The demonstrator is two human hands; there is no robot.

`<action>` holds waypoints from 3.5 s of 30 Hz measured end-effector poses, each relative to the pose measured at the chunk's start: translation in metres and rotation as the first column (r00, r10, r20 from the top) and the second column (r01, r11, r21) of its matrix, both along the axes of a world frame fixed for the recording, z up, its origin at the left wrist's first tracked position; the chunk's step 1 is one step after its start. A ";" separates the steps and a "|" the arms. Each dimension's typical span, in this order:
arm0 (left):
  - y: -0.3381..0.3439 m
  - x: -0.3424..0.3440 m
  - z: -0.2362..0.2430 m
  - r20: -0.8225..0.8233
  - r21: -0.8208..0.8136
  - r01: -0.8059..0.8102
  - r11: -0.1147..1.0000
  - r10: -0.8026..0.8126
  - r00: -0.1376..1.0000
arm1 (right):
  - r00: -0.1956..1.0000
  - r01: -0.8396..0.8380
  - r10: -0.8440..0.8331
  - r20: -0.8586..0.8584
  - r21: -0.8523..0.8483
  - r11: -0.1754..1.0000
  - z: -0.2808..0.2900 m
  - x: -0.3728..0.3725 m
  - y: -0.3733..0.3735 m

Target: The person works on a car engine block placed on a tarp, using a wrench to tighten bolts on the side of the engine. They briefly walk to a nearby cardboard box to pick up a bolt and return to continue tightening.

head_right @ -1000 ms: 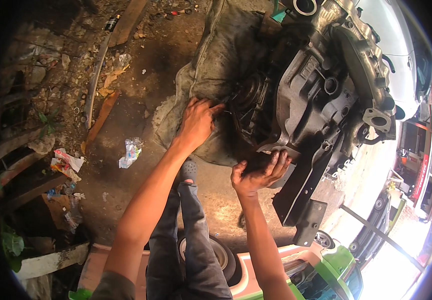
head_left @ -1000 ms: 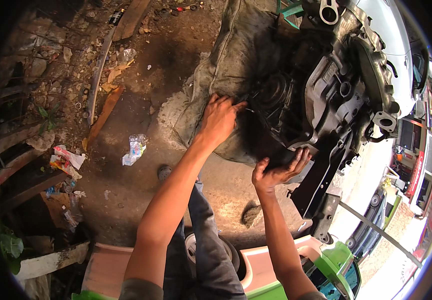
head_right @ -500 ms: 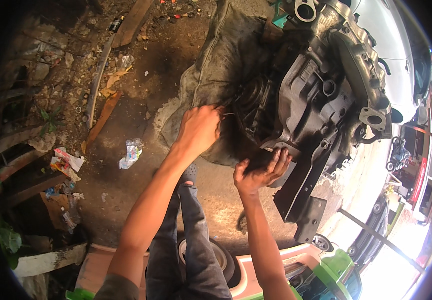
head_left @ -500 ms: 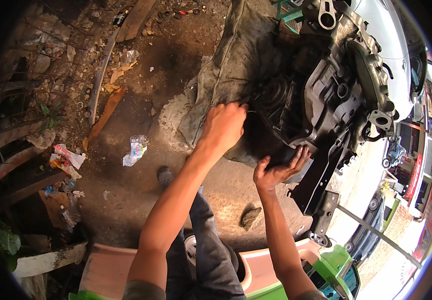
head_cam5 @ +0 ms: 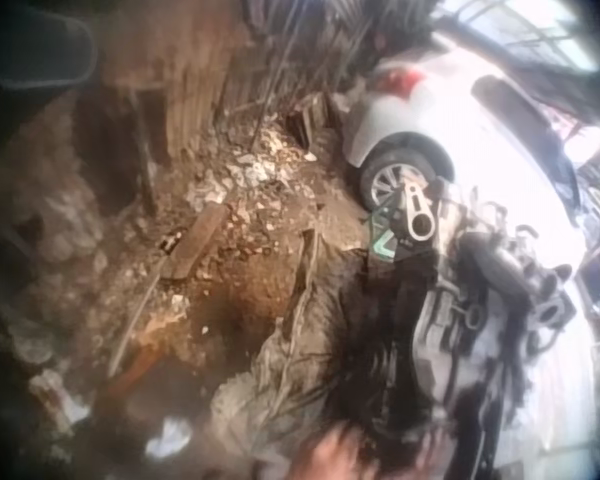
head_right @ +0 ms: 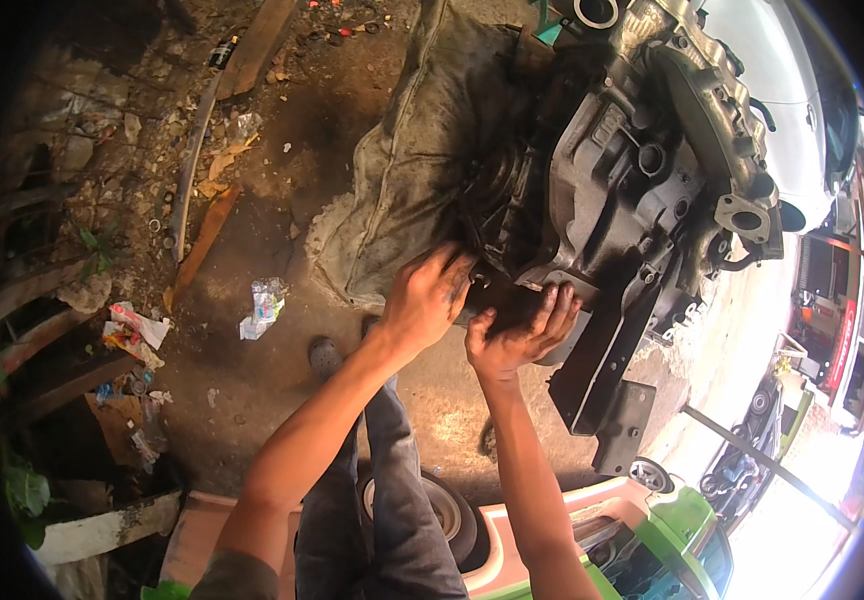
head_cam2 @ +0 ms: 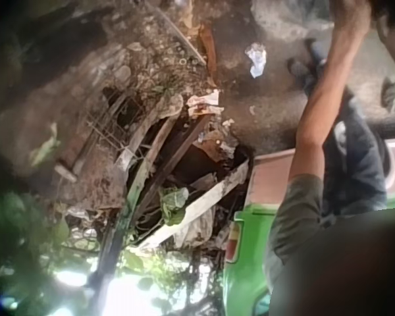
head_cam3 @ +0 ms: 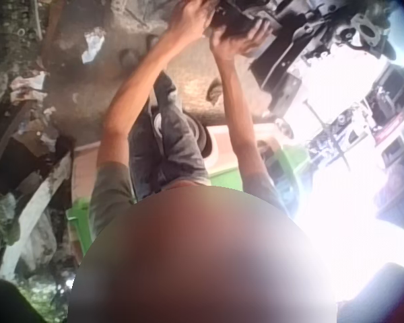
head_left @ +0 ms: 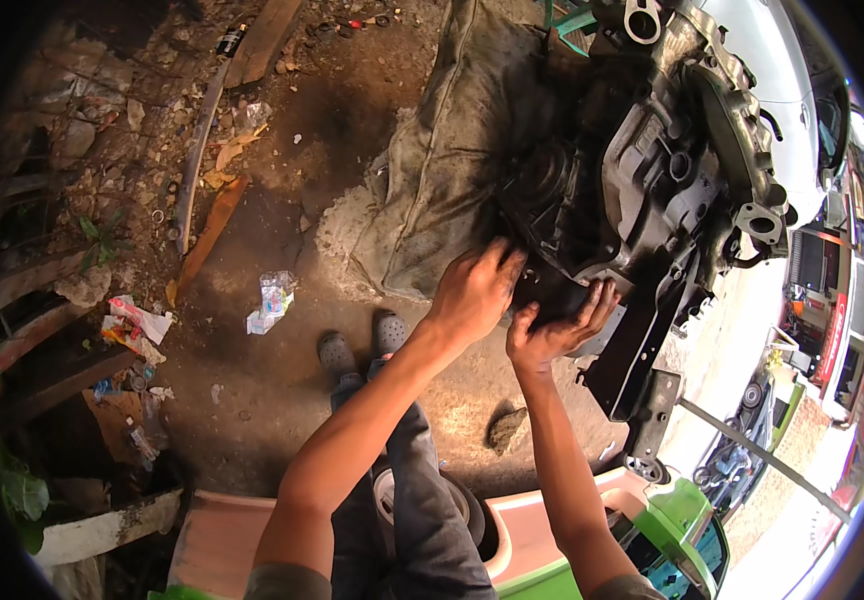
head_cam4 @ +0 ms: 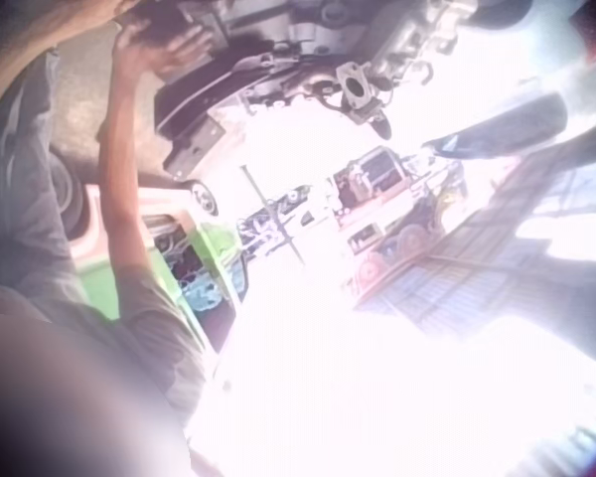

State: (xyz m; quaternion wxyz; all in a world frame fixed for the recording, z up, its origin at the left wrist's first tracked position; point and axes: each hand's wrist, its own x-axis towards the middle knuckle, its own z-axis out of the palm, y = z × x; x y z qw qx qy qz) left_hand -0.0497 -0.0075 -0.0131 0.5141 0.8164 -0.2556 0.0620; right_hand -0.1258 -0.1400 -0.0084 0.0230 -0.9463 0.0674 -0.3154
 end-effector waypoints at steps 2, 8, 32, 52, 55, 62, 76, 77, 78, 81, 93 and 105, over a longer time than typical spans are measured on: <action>0.002 -0.005 -0.007 -0.022 0.051 0.030 0.998 -0.029 0.999 | 1.000 0.006 -0.006 0.001 0.002 1.000 0.000 0.001 0.001; 0.022 -0.002 0.002 -0.200 0.174 0.012 0.985 0.024 0.979 | 0.999 0.006 -0.007 0.049 0.009 1.000 -0.002 0.003 0.000; 0.027 0.046 0.007 -0.072 0.601 -0.041 0.798 0.105 0.992 | 1.000 -0.022 0.022 0.012 -0.013 1.000 -0.001 0.001 -0.002; 0.032 0.068 -0.025 -0.225 0.175 0.040 0.984 0.001 0.974 | 0.998 -0.012 0.013 0.069 -0.016 1.000 -0.003 0.003 -0.001; 0.034 0.066 -0.039 -0.272 0.130 0.031 0.991 0.006 0.962 | 0.998 -0.001 0.002 0.060 -0.016 1.000 -0.002 0.002 0.000; 0.034 0.067 -0.068 -0.243 0.161 -0.003 0.987 0.043 0.969 | 0.998 -0.012 0.013 0.060 -0.016 1.000 -0.003 0.002 -0.002; 0.025 0.078 -0.055 -0.222 0.134 0.017 0.991 0.013 0.975 | 1.000 -0.024 0.024 -0.003 -0.018 1.000 0.000 0.000 -0.002; 0.025 0.078 -0.055 -0.222 0.135 -0.001 0.991 0.031 0.975 | 1.000 -0.026 0.026 0.000 -0.019 0.999 0.000 0.000 -0.002; 0.024 0.078 -0.055 -0.188 0.111 -0.025 0.993 0.046 0.981 | 1.000 -0.024 0.024 0.000 -0.009 1.000 0.000 0.000 -0.001; 0.024 0.079 -0.054 -0.232 0.085 -0.019 0.996 0.038 0.972 | 1.000 -0.020 0.020 -0.001 -0.028 0.999 0.001 0.001 -0.001; 0.025 0.085 -0.036 -0.322 0.148 0.014 0.989 0.035 0.946 | 1.000 -0.016 0.016 0.002 -0.009 1.000 0.002 0.002 0.000; 0.026 0.060 0.038 -0.276 0.389 0.073 0.918 0.041 0.960 | 1.000 -0.006 0.006 0.000 0.014 1.000 0.004 0.002 0.002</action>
